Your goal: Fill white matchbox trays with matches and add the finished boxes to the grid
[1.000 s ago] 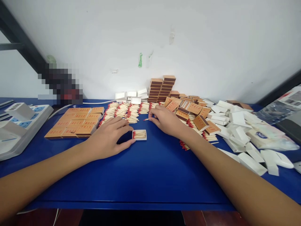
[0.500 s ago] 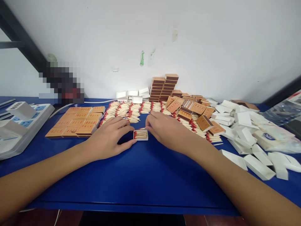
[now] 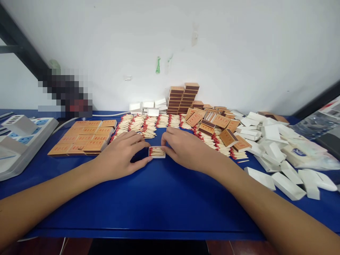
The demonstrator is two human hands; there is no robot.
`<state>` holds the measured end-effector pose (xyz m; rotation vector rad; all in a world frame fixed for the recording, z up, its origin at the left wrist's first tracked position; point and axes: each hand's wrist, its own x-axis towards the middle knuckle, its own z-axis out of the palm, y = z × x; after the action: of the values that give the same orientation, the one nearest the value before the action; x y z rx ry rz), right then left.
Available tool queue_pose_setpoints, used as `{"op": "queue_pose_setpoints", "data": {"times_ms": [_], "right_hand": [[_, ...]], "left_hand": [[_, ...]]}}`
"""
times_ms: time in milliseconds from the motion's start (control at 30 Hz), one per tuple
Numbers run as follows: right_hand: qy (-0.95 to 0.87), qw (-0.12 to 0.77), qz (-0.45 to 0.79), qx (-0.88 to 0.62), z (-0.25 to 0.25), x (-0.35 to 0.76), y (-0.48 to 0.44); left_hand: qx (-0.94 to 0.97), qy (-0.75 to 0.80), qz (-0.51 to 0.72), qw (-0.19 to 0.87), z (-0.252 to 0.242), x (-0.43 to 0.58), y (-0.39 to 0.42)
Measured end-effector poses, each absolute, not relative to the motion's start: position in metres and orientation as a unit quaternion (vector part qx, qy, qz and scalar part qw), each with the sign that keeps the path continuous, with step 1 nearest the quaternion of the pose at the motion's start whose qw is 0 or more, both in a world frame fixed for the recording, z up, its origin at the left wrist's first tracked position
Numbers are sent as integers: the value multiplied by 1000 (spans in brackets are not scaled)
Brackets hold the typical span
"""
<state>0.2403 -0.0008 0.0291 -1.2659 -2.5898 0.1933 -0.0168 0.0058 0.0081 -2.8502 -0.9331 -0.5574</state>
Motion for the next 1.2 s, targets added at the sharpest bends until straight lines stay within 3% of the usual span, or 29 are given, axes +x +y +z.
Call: {"op": "queue_pose_setpoints", "data": {"times_ms": [733,1200], "right_hand": [[-873,164,93,-450,26,238,6],[-841,134,-27,-524,16,282,56]], "left_hand": [[-933,-305,-186,41,7,-16,7],[-933,-300,-193,52,8,-15,6]]}}
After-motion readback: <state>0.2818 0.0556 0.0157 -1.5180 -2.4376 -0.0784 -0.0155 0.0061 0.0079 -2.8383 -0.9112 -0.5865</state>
